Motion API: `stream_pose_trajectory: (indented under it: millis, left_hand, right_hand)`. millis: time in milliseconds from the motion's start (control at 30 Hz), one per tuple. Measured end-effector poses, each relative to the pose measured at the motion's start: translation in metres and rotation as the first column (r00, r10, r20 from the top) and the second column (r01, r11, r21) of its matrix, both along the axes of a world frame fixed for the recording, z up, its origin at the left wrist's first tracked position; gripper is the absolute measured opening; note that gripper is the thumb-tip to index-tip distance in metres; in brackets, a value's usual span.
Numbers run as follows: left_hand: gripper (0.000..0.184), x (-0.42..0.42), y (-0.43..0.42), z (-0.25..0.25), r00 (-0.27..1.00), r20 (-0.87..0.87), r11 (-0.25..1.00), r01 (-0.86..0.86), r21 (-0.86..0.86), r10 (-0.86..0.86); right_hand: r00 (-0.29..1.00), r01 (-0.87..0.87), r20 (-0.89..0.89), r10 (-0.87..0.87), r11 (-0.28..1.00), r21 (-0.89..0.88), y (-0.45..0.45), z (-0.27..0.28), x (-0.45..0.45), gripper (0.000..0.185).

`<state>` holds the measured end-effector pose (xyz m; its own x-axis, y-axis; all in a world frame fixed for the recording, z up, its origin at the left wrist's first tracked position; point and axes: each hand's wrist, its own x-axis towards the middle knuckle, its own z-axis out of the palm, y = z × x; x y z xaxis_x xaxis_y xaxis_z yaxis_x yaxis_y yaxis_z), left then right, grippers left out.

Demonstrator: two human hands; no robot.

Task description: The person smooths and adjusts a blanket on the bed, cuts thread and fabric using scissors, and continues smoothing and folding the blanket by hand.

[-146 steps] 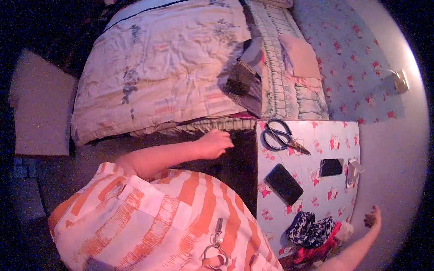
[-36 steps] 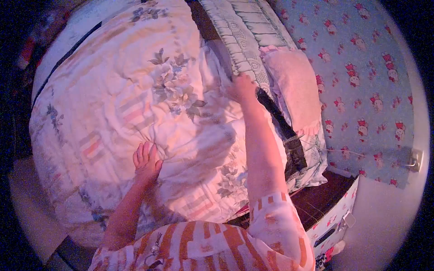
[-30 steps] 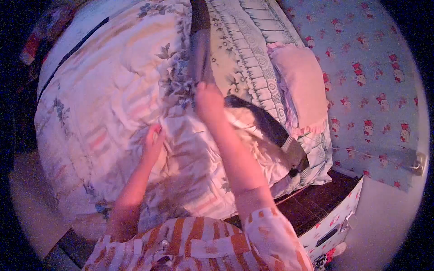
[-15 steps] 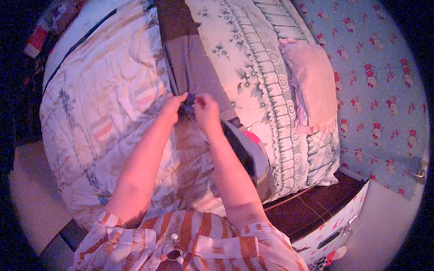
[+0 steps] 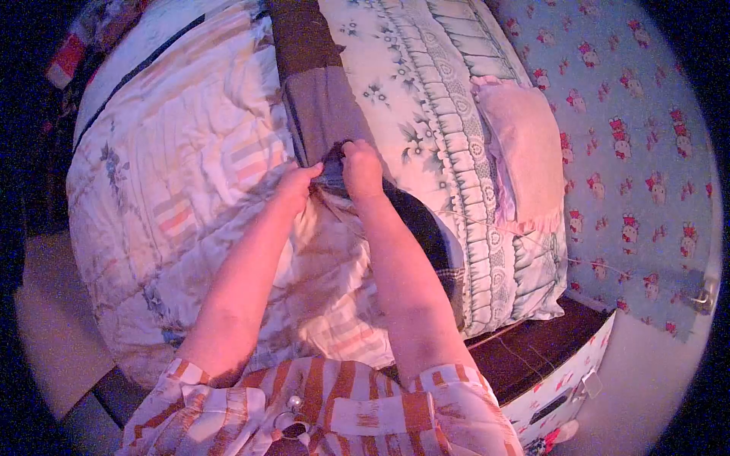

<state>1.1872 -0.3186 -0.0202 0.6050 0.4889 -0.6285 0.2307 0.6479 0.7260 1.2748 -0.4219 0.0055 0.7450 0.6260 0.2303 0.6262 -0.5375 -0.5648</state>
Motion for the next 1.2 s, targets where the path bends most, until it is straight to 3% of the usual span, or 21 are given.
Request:
stream_pose_trajectory:
  millis: [233,333,467,533,667,767,833,867,933,967,1033,1067,1133,1200]
  left_hand:
    - [0.028,0.003,-0.001,-0.006,1.0,0.023,1.0,-0.015,0.023,0.014]
    - [0.026,0.003,-0.005,0.015,0.998,-0.035,0.999,-0.055,0.002,0.055]
    - [0.026,0.002,-0.001,0.002,0.998,-0.055,0.999,-0.015,0.052,0.018]
    - [0.024,0.0,-0.002,-0.001,1.0,0.02,0.999,0.014,0.048,-0.015]
    - [0.024,0.001,0.0,-0.012,0.998,-0.019,0.994,0.057,0.095,-0.056]
    - [0.024,0.001,-0.001,-0.012,1.0,0.001,0.995,0.011,0.1,-0.011]
    - [0.024,0.001,-0.002,0.002,0.999,-0.03,0.999,-0.025,0.034,0.026]
    - [0.024,0.002,-0.002,0.006,0.999,-0.029,0.999,-0.026,0.033,0.027]
    - [0.025,0.002,-0.003,0.012,0.999,-0.002,0.999,-0.035,0.029,0.035]
    - [0.025,0.003,-0.003,0.008,0.999,0.002,0.999,-0.032,0.031,0.032]
    - [0.025,0.004,-0.001,0.001,1.0,0.01,0.998,-0.006,0.058,0.006]
    - [0.025,0.005,-0.001,0.006,1.0,0.013,0.998,0.0,0.062,-0.001]
    - [0.028,0.005,-0.003,0.017,1.0,0.005,0.998,0.015,0.059,-0.015]
    - [0.039,0.009,-0.012,0.04,0.977,-0.205,0.872,0.15,0.467,-0.058]
  right_hand:
    - [0.994,-0.095,0.018,0.108,0.933,-0.346,0.01,-0.003,0.013,0.014]
    - [0.998,-0.06,0.003,0.068,0.906,-0.419,0.015,0.002,0.013,0.015]
    - [0.993,-0.1,0.0,0.115,0.867,-0.488,0.018,0.005,0.016,0.014]
    - [0.96,-0.237,-0.007,0.28,0.798,-0.554,0.019,0.008,0.016,0.015]
    - [0.943,-0.229,0.054,0.329,0.757,-0.612,0.024,-0.004,0.019,0.015]
    - [0.971,-0.212,-0.003,0.241,0.848,-0.486,0.019,0.002,0.023,0.017]
    - [0.981,-0.106,-0.19,0.044,0.937,-0.333,0.015,0.013,0.029,0.02]
    - [0.981,-0.106,-0.189,0.044,0.936,-0.334,0.012,0.009,0.032,0.02]
    - [0.873,0.053,-0.487,-0.021,0.997,0.052,0.004,-0.004,0.04,0.02]
    - [0.875,0.055,-0.484,-0.022,0.997,0.055,0.001,0.003,0.038,0.02]
    - [0.519,0.268,-0.855,-0.013,0.952,0.148,-0.007,0.017,0.031,0.015]
    - [0.521,0.274,-0.853,-0.013,0.95,0.153,-0.011,0.021,0.025,0.015]
    - [0.376,0.41,-0.881,0.286,0.801,0.435,-0.018,0.025,0.012,0.012]
    - [0.646,0.3,-0.76,0.064,0.895,0.331,-0.018,0.025,-0.001,0.01]
